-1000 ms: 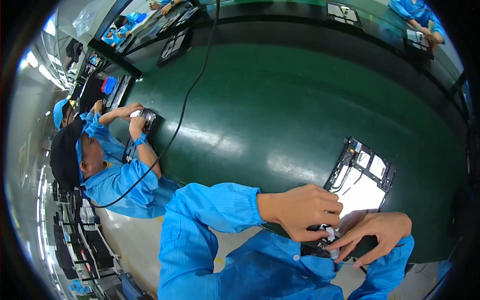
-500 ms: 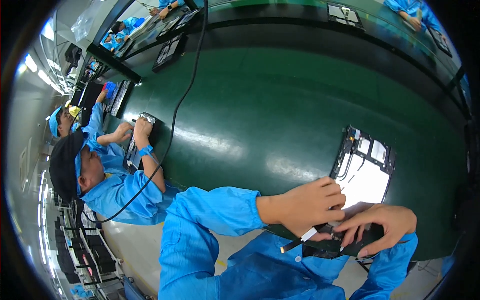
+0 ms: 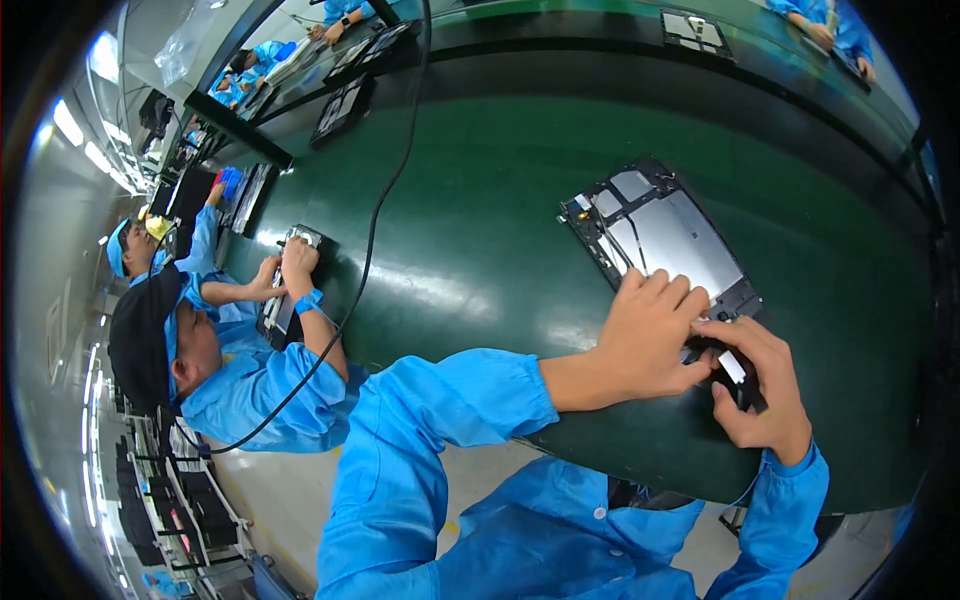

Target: The person assembles tablet devices on an assembly line by connecting ribbon cables and pressing internal components into tablet casings by hand, then moves the assembled tablets down the conveyor belt and receives new ones.

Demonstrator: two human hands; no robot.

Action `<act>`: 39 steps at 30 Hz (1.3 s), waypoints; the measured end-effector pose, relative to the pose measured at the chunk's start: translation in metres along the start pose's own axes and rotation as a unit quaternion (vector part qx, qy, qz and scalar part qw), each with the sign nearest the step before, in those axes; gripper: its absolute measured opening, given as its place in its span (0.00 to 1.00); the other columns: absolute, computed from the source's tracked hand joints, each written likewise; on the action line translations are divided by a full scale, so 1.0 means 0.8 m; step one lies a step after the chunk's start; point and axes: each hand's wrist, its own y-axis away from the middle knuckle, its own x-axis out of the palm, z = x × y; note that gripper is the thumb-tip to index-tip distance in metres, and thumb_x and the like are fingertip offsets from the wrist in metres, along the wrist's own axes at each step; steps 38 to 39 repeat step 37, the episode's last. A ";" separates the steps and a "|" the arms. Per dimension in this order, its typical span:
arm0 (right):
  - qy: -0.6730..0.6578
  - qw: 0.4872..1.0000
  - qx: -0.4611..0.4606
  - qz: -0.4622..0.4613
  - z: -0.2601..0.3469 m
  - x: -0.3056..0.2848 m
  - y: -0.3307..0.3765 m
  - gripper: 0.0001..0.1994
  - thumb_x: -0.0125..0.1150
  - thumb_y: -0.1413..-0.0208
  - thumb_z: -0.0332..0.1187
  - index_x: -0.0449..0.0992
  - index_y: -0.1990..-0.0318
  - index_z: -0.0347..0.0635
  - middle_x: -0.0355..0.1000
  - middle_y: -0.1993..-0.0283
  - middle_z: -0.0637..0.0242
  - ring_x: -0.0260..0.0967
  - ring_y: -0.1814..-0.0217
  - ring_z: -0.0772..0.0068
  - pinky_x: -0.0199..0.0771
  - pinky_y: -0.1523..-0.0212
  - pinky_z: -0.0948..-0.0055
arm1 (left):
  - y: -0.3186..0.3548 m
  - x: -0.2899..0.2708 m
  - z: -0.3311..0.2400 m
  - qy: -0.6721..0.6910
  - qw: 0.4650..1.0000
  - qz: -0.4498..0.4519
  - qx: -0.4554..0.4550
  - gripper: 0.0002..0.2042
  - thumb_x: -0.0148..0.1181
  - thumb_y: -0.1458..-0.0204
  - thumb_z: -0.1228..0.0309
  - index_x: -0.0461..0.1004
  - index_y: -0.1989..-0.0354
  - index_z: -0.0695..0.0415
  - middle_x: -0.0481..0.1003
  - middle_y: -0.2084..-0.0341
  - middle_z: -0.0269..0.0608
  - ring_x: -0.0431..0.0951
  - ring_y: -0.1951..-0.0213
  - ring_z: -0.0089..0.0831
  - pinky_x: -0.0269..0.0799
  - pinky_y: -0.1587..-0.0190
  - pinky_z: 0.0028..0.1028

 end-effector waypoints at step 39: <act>0.024 0.999 0.003 -0.022 -0.007 0.004 0.011 0.10 0.67 0.50 0.22 0.92 0.61 0.37 0.88 0.56 0.51 0.81 0.64 0.56 0.78 0.60 0.63 | -0.005 -0.036 0.035 0.200 0.977 0.066 0.041 0.14 0.82 0.49 0.68 0.86 0.56 0.55 0.86 0.66 0.36 0.81 0.64 0.35 0.69 0.57 0.34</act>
